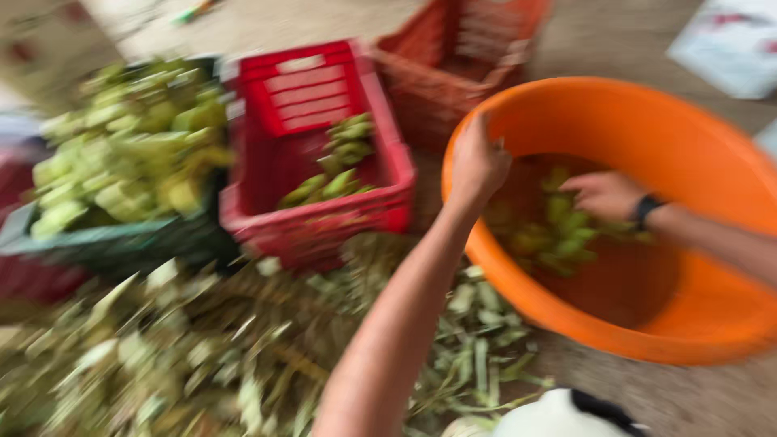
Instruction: The person repeatedly picks up bunches of green bananas from a large pile on the floor, washes them in an orange basin filled with water, and places them into red plastic crates. The person continues this cycle throughout the clip.
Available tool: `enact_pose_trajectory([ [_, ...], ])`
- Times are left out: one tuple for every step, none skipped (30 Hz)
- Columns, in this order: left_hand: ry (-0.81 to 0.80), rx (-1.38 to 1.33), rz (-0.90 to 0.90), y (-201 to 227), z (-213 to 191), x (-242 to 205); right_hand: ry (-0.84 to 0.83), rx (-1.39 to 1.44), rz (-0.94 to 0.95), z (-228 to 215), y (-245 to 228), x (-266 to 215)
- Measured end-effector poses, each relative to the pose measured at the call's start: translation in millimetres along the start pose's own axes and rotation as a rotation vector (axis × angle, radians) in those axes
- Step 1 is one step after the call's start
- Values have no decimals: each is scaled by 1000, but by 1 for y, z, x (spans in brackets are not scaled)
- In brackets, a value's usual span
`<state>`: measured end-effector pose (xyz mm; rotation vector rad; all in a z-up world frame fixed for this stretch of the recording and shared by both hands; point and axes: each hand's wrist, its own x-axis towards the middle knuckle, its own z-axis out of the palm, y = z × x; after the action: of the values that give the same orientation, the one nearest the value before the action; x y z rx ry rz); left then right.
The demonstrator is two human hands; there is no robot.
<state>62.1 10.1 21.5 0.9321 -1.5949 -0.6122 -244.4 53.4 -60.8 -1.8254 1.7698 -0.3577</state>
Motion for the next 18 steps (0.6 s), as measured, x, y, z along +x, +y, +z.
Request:
enact_pose_trajectory([
  [29,173,138,13,-45,0,148,-106,-465,-17,-35,-1],
  [15,412,238,24,-92,5,140,-83,-226,-36,-73,3],
  [-12,654,326,30,-142,6,193,-190,-291,-50,-112,2],
  [-18,853,419,30,-195,4,264,-208,-459,-58,-156,7],
  [-38,1055,503,26,-250,-5,336,-215,-627,-59,-201,11],
  [-80,1256,586,18,-303,-17,363,-174,-791,-55,-247,14],
  [-68,1287,513,8,-356,-30,388,-126,-953,-48,-293,18],
  [-60,1327,429,-2,-411,-52,405,-56,-1117,-34,-340,21],
  [-74,1389,215,-10,-463,-78,395,-84,-1214,-19,-386,23],
  [-84,1429,3,-14,-513,-107,393,-112,-1305,-3,-432,21],
  [-38,1497,-89,-13,-560,-137,394,-138,-1395,13,-474,15],
  [7,1551,-177,-8,-602,-166,358,-199,-1473,26,-509,2],
  [-47,1617,-345,3,-645,-197,325,-260,-1551,41,-544,-11],
  [-109,1657,-498,13,-681,-224,305,-339,-1630,57,-573,-27],
  [-28,1673,-635,26,-715,-256,281,-415,-1710,73,-601,-41],
  [53,1675,-757,32,-745,-279,268,-509,-1799,89,-626,-51],
  [70,1636,-876,40,-776,-305,256,-604,-1887,106,-650,-58],
  [83,1597,-986,44,-803,-325,160,-680,-1886,127,-673,-63],
])
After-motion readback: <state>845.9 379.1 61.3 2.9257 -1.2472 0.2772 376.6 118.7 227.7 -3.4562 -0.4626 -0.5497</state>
